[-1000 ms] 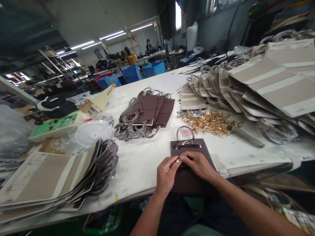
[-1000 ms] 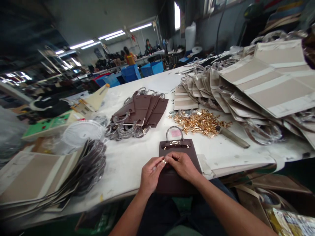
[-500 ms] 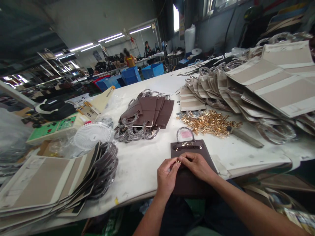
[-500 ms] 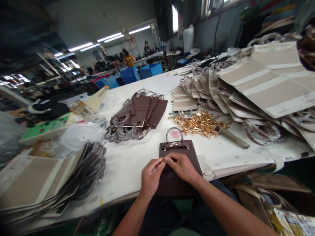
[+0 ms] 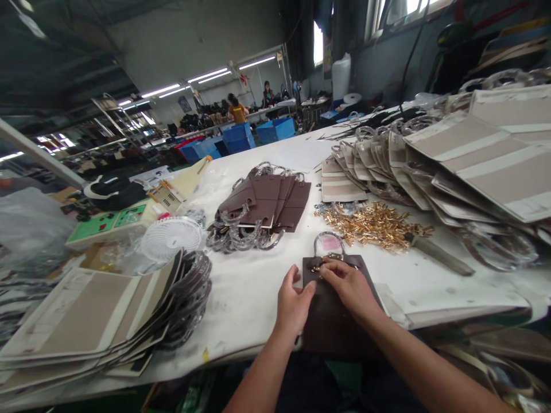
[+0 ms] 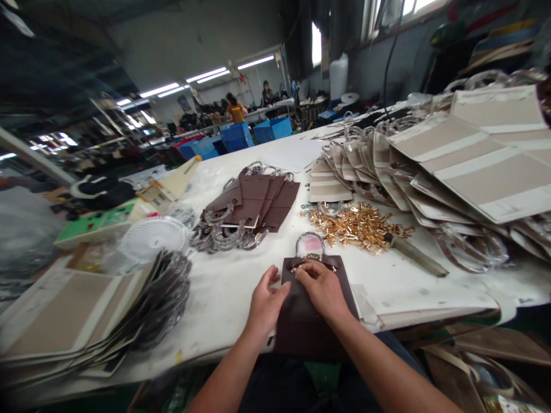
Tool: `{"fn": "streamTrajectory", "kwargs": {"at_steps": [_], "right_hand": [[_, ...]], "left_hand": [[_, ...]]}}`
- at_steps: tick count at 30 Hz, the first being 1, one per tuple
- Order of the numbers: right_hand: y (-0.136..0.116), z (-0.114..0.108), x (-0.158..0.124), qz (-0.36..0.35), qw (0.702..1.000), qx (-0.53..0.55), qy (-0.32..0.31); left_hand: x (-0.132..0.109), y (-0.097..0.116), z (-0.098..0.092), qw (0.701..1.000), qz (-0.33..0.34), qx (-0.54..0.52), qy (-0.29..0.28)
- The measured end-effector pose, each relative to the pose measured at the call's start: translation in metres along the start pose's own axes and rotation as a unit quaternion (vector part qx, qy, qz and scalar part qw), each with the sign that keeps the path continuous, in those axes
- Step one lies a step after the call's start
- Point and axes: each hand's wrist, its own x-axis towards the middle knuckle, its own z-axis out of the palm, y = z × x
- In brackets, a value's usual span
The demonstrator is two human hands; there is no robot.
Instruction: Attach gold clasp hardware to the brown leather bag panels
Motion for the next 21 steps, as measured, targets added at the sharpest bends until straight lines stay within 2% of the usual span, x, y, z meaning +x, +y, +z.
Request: {"fn": "streamTrajectory", "kwargs": {"at_steps": [3, 5, 8, 11, 13, 17, 19, 21], "right_hand": [[-0.002, 0.009, 0.005, -0.004, 0.997, 0.078, -0.001], [-0.005, 0.013, 0.009, -0.016, 0.992, 0.121, -0.018], [-0.012, 0.011, 0.017, -0.023, 0.978, 0.179, -0.1], [-0.02, -0.002, 0.023, -0.029, 0.966, 0.187, -0.176], [-0.024, -0.016, 0.026, -0.047, 0.974, 0.133, -0.175], [-0.029, -0.046, 0.026, -0.082, 0.987, -0.034, -0.132], [-0.028, -0.06, 0.027, -0.114, 0.979, -0.139, -0.098], [-0.025, -0.073, 0.028, -0.151, 0.957, -0.232, -0.087]], "left_hand": [[0.012, 0.01, 0.006, 0.994, -0.042, -0.101, -0.013], [0.019, 0.018, 0.008, 0.99, -0.054, -0.127, -0.015], [0.026, 0.029, 0.011, 0.992, -0.038, -0.105, -0.066], [0.029, 0.036, 0.016, 0.986, -0.031, -0.105, -0.123], [0.028, 0.038, 0.02, 0.986, -0.039, -0.107, -0.126], [0.026, 0.035, 0.028, 0.988, -0.044, -0.109, -0.1], [0.026, 0.034, 0.03, 0.988, -0.049, -0.122, -0.086], [0.027, 0.033, 0.03, 0.985, -0.052, -0.142, -0.081]]}}
